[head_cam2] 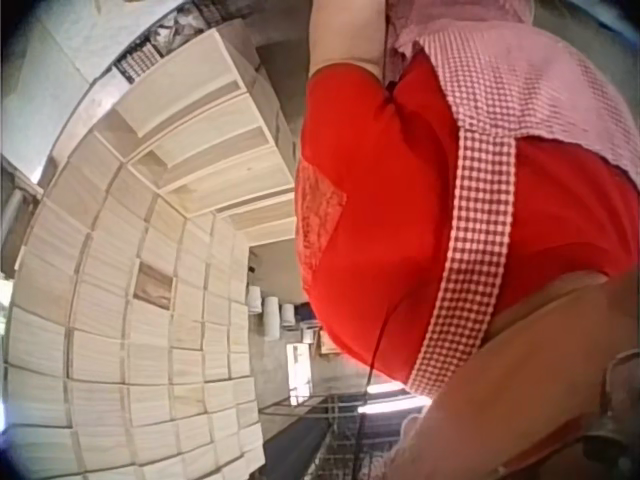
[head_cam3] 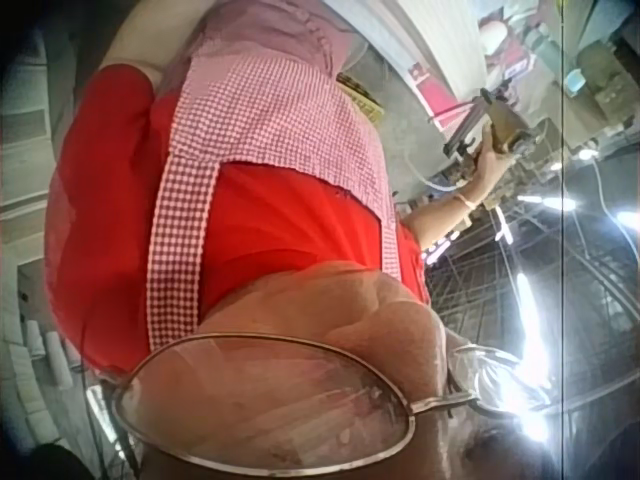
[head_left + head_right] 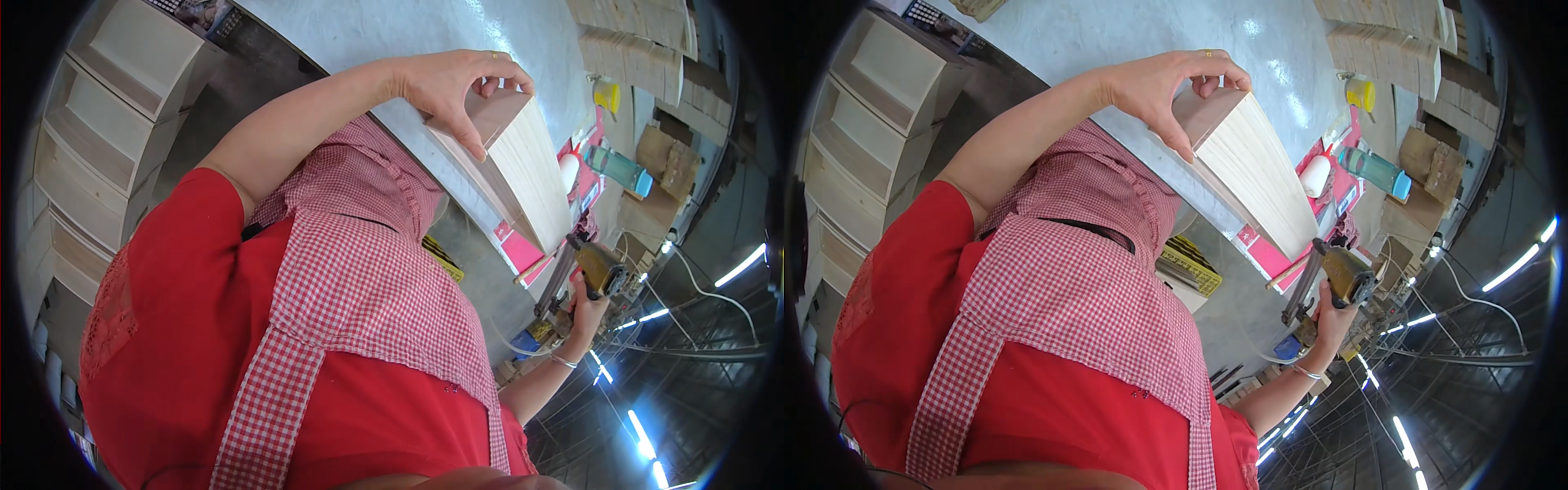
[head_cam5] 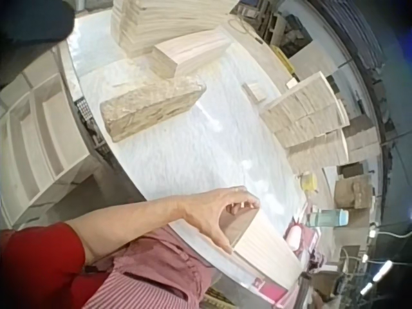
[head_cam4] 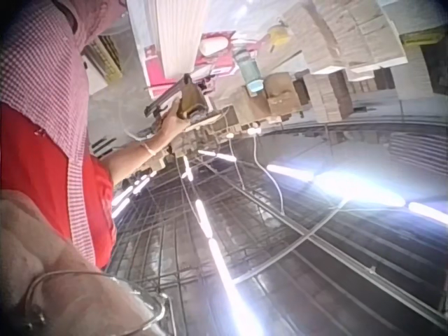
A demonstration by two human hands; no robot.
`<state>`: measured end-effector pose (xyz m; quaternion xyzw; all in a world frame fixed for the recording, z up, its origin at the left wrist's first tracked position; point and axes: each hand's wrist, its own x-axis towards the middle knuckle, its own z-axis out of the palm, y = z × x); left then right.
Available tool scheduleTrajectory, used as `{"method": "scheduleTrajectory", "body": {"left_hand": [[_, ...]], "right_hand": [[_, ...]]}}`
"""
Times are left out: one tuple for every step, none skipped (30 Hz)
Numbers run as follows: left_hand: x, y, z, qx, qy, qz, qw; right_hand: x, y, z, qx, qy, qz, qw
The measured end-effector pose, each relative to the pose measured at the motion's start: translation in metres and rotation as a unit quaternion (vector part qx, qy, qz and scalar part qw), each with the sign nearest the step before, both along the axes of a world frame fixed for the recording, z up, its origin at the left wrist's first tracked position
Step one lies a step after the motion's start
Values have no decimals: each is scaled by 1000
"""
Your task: Assembling wooden drawers or boxes using glue and a pneumatic nail gun.
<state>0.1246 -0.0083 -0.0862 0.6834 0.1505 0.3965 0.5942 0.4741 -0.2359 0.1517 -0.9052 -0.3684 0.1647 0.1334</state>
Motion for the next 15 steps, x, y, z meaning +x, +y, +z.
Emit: {"method": "scheduleTrajectory", "body": {"left_hand": [[-1,0,0,-1,-1,0,1000],[-2,0,0,-1,0,-2,1000],[-3,0,1,-2,1,-3,1000],[-4,0,2,-3,2,-4,1000],[-5,-1,2,-5,2,-3,1000],[-4,-1,2,-3,-2,-3,1000],[-4,-1,2,-1,-6,-2,1000],[-4,-1,2,0,-9,0,1000],[-3,0,2,-1,-11,-4,1000],[-3,0,2,-2,-12,-3,1000],[-3,0,2,-4,-13,-3,1000],[-3,-1,2,-6,-15,-2,1000],[-3,-1,2,-8,-15,-2,1000],[-4,-2,2,-6,-11,-2,1000],[-4,-2,3,-3,-7,0,1000]], "right_hand": [[-1,4,3,3,-11,18,1000],[-5,10,6,6,-22,35,999],[-10,16,10,4,-23,36,999],[-18,25,14,5,-13,47,999],[-28,36,19,6,-2,60,998],[-38,46,22,7,8,68,998],[-52,56,25,6,8,67,998],[-68,68,26,-9,-4,79,997],[-83,79,27,-22,-16,88,996],[-96,90,27,-36,-27,100,994],[-105,101,27,-38,-26,100,994],[-114,111,28,-66,-34,125,989],[-121,120,28,-94,-43,151,983],[-127,127,28,-96,-43,150,983],[-133,135,27,-101,-26,168,980]]}}
